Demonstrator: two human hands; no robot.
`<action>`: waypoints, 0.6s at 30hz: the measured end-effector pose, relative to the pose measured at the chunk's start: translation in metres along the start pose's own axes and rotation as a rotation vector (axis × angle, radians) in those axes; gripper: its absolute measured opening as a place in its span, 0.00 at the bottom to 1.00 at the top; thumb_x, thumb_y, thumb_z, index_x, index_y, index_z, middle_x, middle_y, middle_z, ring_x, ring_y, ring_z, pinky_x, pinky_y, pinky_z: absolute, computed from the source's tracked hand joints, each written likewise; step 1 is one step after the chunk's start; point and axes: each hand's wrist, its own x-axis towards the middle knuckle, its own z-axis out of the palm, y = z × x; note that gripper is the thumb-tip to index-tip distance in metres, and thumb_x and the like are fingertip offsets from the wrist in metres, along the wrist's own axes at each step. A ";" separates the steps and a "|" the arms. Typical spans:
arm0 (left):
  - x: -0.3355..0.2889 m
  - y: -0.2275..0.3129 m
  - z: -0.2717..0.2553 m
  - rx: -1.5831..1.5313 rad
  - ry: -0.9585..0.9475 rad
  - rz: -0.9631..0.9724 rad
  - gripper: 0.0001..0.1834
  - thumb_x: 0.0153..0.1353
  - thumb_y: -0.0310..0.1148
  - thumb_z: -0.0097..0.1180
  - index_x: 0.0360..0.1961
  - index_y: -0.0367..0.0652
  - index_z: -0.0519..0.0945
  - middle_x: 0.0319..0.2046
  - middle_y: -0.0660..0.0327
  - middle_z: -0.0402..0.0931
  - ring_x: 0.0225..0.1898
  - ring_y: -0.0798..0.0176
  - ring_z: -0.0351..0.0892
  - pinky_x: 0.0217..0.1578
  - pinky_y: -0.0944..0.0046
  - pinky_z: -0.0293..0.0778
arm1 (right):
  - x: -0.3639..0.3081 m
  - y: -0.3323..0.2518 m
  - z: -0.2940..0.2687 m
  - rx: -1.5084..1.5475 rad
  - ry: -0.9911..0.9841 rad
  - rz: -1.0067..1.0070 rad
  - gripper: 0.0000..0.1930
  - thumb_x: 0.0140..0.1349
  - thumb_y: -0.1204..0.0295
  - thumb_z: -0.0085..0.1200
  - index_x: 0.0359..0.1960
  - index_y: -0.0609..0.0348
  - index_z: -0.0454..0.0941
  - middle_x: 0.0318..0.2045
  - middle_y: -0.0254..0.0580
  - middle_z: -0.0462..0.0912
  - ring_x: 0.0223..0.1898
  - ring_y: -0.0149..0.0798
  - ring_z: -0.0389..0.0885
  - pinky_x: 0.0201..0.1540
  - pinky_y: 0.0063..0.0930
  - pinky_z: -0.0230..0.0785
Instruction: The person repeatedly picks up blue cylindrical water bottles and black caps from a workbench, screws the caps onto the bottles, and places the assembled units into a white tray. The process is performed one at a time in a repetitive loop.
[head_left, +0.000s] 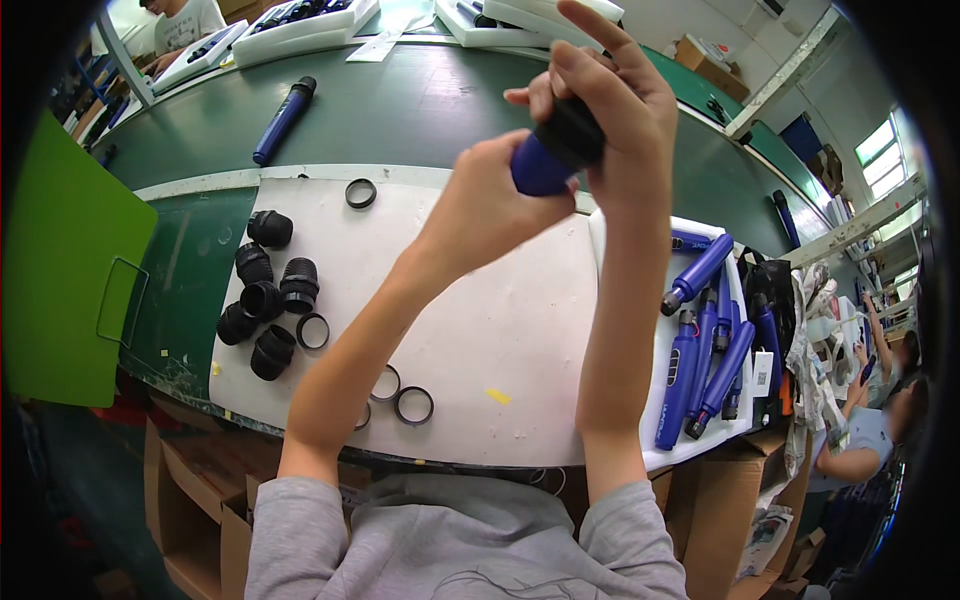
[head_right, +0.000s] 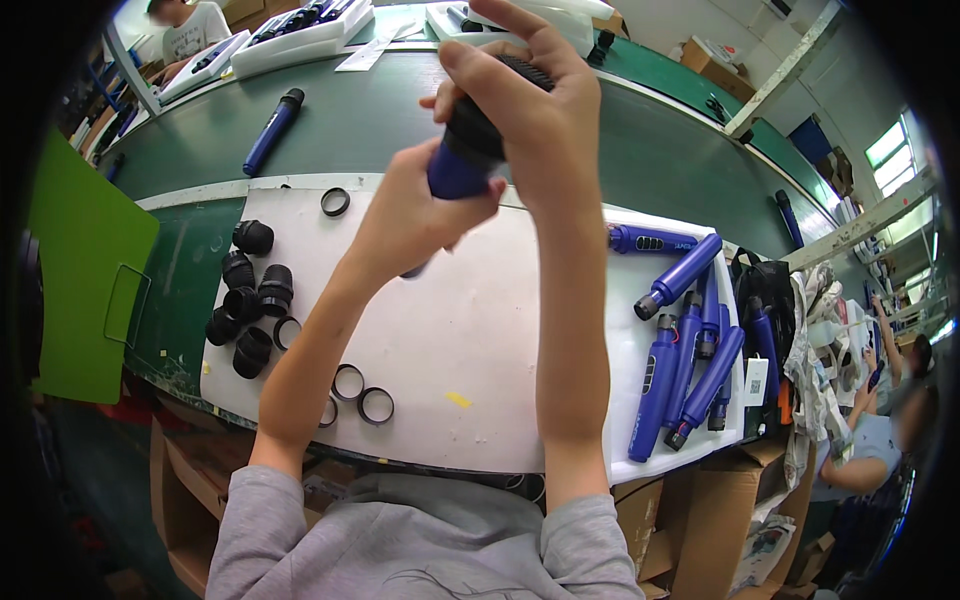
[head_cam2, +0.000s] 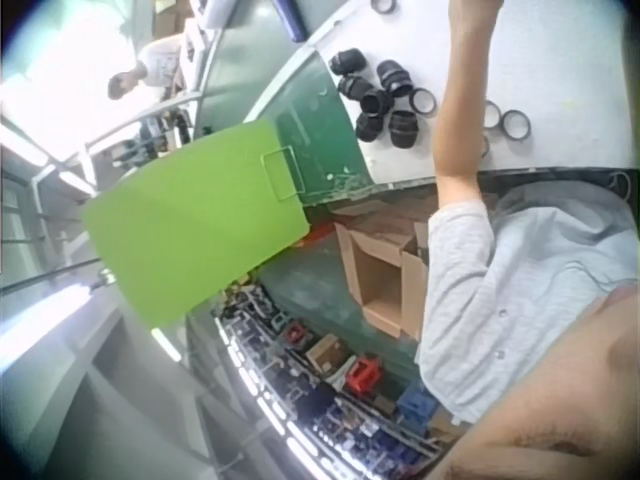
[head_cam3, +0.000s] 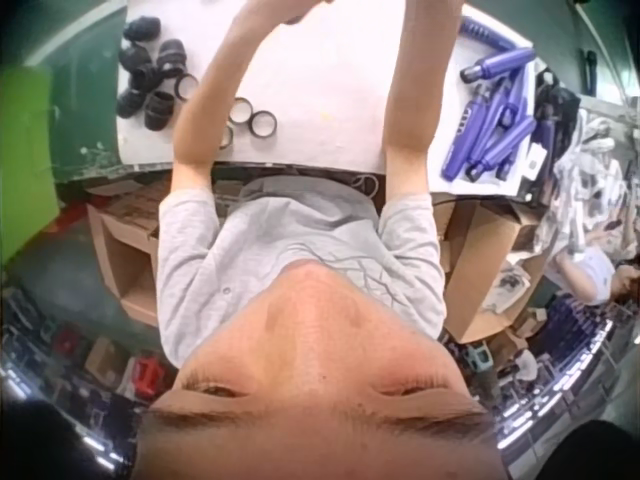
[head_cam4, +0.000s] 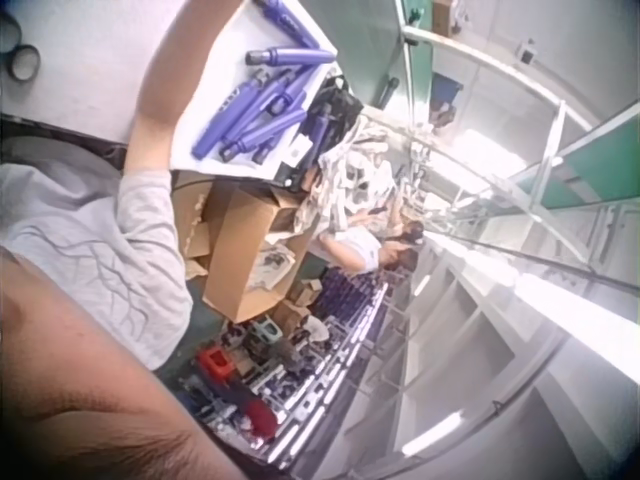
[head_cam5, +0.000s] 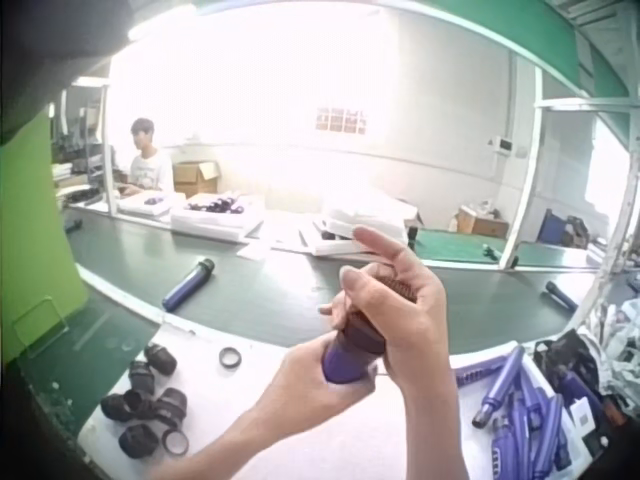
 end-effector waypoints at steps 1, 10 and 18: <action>0.003 -0.010 0.000 0.215 0.207 0.169 0.15 0.52 0.34 0.66 0.32 0.34 0.76 0.19 0.58 0.79 0.20 0.62 0.80 0.26 0.63 0.76 | 0.000 0.004 0.011 -0.171 0.162 -0.022 0.29 0.60 0.76 0.60 0.61 0.80 0.66 0.23 0.40 0.78 0.25 0.34 0.82 0.38 0.31 0.80; -0.002 -0.002 -0.021 -0.602 -0.596 -0.199 0.14 0.57 0.36 0.65 0.29 0.38 0.74 0.17 0.61 0.73 0.16 0.65 0.76 0.20 0.67 0.72 | -0.004 -0.001 -0.003 0.222 -0.315 0.035 0.24 0.61 0.76 0.55 0.59 0.76 0.70 0.28 0.43 0.79 0.28 0.36 0.81 0.41 0.35 0.80; 0.000 -0.003 -0.005 -0.446 -0.325 -0.241 0.13 0.55 0.34 0.64 0.24 0.38 0.73 0.14 0.63 0.70 0.12 0.69 0.69 0.16 0.66 0.67 | -0.006 -0.003 -0.003 -0.178 -0.090 0.013 0.28 0.55 0.72 0.63 0.56 0.75 0.72 0.24 0.42 0.81 0.24 0.32 0.82 0.34 0.31 0.80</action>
